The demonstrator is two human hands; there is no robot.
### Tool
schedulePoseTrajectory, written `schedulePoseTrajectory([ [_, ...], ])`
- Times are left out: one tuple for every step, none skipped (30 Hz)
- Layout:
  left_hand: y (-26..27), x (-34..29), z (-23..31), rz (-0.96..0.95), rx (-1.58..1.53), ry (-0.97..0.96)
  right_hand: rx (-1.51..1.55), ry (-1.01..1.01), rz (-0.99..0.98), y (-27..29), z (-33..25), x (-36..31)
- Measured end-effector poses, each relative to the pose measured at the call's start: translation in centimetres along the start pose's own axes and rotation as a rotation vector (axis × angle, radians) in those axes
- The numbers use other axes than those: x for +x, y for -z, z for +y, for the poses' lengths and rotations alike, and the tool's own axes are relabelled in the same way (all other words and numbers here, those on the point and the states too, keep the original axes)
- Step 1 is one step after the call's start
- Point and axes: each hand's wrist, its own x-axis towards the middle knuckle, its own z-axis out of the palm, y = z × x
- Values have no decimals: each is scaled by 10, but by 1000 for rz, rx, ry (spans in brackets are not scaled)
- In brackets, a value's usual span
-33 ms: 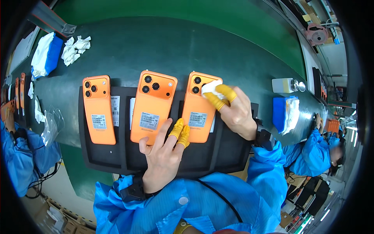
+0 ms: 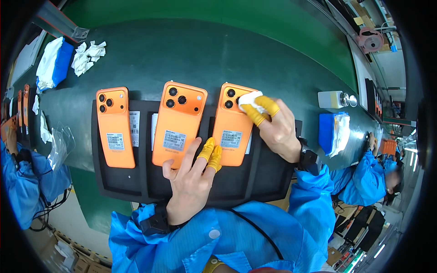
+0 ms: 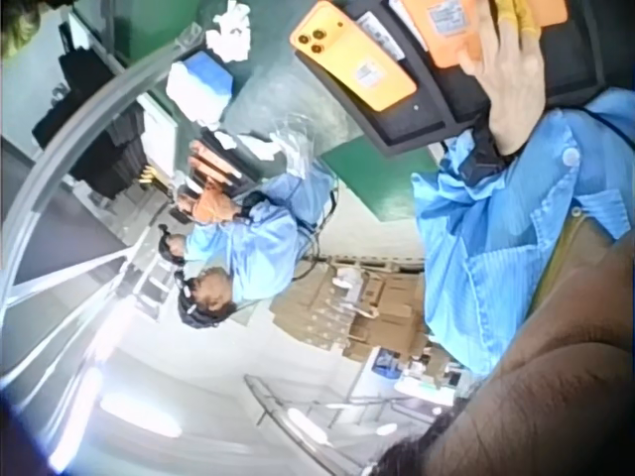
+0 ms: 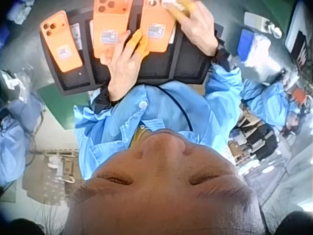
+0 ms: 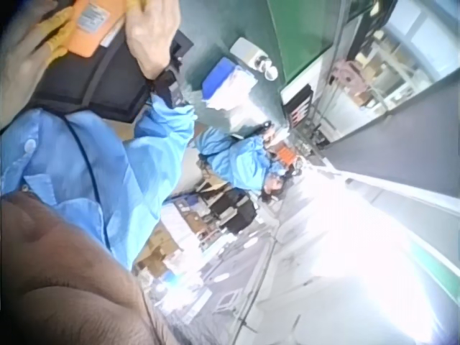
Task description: The recorder uses a cloth and cleaning liquid to wipe the back surfaces, camera lenses, and front screens of several orange smartphones on an assembly line.
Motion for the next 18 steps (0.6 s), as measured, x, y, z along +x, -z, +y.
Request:
schedulePoseTrajectory([
  [2, 0, 1, -32, -3, -3, 3, 2, -1, -1, 0, 1],
  [4, 1, 1, -35, -5, -7, -2, -2, 8, -1, 2, 2],
  [7, 1, 1, -63, 11, -9, -7, -5, 18, -2, 3, 4],
  [8, 2, 1, -90, 28, -11, -2, 18, 58, -5, 4, 6],
  [5, 2, 1, -93, 28, -16, -4, 13, 60, -7, 5, 12],
  [1, 1, 1, -40, 22, -8, 5, 11, 58, -6, 5, 18],
  [-1, 2, 1, 12, 15, -1, 15, 9, 57, -7, 5, 24],
  [0, 2, 1, 10, 17, -3, 37, 18, 78, -10, 7, 28],
  [0, 3, 1, -2, 25, -6, 38, 15, 81, -14, 10, 31],
  [1, 3, 2, -14, 33, -9, 44, 27, 64, -17, 12, 32],
  [0, 3, 2, -16, 35, -10, 50, 39, 47, -18, 13, 33],
  [0, 2, 2, -8, 50, -11, 51, 37, 48, -18, 13, 32],
  [0, 1, 3, 0, 65, -11, 43, 41, 48, -16, 13, 31],
  [0, 1, 3, -1, 69, -9, 40, 48, 48, -16, 13, 32],
  [1, 0, 3, -7, 75, -3, 42, 50, 50, -15, 12, 30],
  [3, -1, 3, -13, 80, 3, 22, 31, 55, -12, 10, 27],
  [3, 1, 2, -17, 76, 5, 1, 7, 55, -9, 10, 22],
  [4, 2, 2, -50, 58, 0, 3, 5, 50, -7, 11, 17],
])
